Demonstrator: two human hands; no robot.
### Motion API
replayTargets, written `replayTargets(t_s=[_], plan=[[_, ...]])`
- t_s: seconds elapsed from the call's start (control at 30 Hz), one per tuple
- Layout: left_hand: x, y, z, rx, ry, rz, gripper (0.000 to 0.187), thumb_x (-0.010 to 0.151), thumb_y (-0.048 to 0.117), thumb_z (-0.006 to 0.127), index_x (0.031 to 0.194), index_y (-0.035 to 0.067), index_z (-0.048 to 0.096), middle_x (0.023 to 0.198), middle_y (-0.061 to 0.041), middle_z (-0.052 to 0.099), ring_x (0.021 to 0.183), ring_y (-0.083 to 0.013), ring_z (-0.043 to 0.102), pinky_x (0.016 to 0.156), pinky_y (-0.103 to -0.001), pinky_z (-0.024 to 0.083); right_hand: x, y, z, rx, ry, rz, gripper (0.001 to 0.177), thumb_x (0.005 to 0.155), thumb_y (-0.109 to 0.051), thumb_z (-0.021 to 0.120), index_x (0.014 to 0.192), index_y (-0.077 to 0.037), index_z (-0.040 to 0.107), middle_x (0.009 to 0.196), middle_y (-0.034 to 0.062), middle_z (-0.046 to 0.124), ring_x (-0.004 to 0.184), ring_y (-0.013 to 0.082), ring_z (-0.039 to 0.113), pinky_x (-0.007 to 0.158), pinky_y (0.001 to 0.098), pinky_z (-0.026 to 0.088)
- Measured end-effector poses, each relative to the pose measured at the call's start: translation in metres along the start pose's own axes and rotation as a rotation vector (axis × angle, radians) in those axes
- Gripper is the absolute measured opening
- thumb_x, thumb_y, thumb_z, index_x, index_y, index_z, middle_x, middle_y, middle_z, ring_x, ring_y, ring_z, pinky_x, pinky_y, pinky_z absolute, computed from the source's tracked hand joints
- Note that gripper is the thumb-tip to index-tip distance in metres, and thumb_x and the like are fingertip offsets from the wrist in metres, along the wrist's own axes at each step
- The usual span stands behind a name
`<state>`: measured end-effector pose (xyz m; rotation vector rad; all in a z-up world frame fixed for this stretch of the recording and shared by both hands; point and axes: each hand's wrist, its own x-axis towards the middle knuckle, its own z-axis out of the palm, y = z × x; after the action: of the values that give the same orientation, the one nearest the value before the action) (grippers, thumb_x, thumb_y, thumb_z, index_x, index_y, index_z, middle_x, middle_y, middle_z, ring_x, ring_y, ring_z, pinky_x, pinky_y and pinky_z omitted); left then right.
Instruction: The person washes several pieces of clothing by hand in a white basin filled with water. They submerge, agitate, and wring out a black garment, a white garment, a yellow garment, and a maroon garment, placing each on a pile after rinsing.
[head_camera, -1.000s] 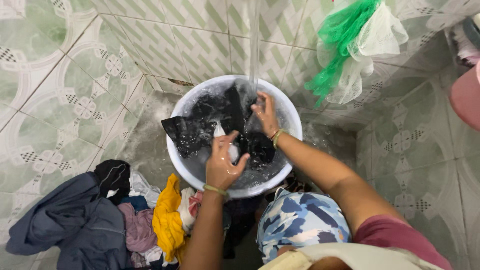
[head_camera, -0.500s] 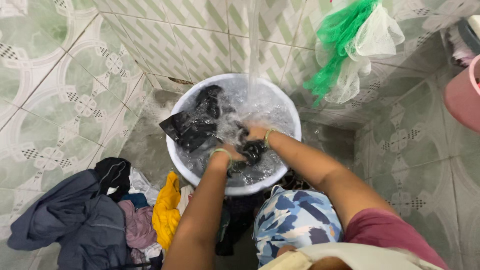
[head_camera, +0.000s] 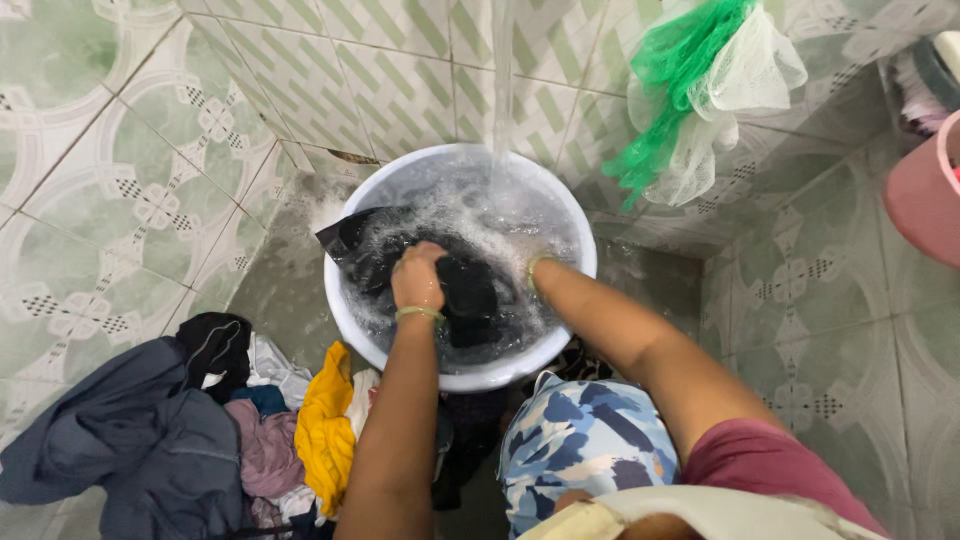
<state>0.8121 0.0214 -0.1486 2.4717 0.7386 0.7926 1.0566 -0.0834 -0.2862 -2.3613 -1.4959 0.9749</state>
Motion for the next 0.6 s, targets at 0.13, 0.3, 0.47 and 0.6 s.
replayTargets(t_s=[0.13, 0.3, 0.47, 0.6], plan=[[0.002, 0.001, -0.009, -0.203, 0.249, -0.11, 0.017, 0.086, 0.023, 0.072, 0.098, 0.011, 0.076, 0.109, -0.009, 0.073, 0.106, -0.0314, 0.069, 0.095, -0.041, 0.056, 0.006, 0.018, -0.012, 0.379, -0.033, -0.066, 0.07, 0.1, -0.027, 0.066, 0.154, -0.006, 0.028, 0.155, 0.0185, 0.045, 0.133, 0.0241, 0.053, 0.108, 0.0393, 0.047], [0.009, 0.004, -0.018, 0.024, 0.202, -0.128, 0.037, 0.081, 0.039, 0.082, 0.105, 0.012, 0.076, 0.112, -0.011, 0.073, 0.116, -0.037, 0.061, 0.097, -0.049, 0.049, 0.003, 0.026, -0.02, 1.056, -0.118, -0.144, 0.072, 0.104, -0.015, 0.068, 0.155, 0.001, 0.021, 0.154, 0.0228, 0.042, 0.134, 0.0243, 0.05, 0.112, 0.0384, 0.044], [0.008, -0.072, 0.054, 0.146, -0.174, -0.28, 0.036, 0.089, 0.037, 0.069, 0.121, 0.021, 0.073, 0.129, -0.013, 0.07, 0.13, -0.041, 0.054, 0.104, -0.051, 0.046, -0.002, -0.021, -0.024, 0.922, -0.051, -0.453, 0.099, 0.078, 0.011, 0.06, 0.16, -0.023, 0.016, 0.16, 0.0062, 0.018, 0.131, 0.0298, 0.051, 0.108, 0.0391, 0.052], [0.007, -0.092, 0.097, 0.171, -0.545, -0.41, 0.04, 0.104, 0.026, 0.05, 0.14, 0.029, 0.067, 0.139, -0.022, 0.064, 0.132, -0.0399, 0.058, 0.111, -0.051, 0.048, -0.019, -0.045, -0.017, 0.466, 0.137, -0.372, 0.096, 0.089, 0.006, 0.056, 0.161, -0.033, 0.006, 0.161, 0.0161, 0.036, 0.145, 0.0252, 0.036, 0.112, 0.0389, 0.043]])
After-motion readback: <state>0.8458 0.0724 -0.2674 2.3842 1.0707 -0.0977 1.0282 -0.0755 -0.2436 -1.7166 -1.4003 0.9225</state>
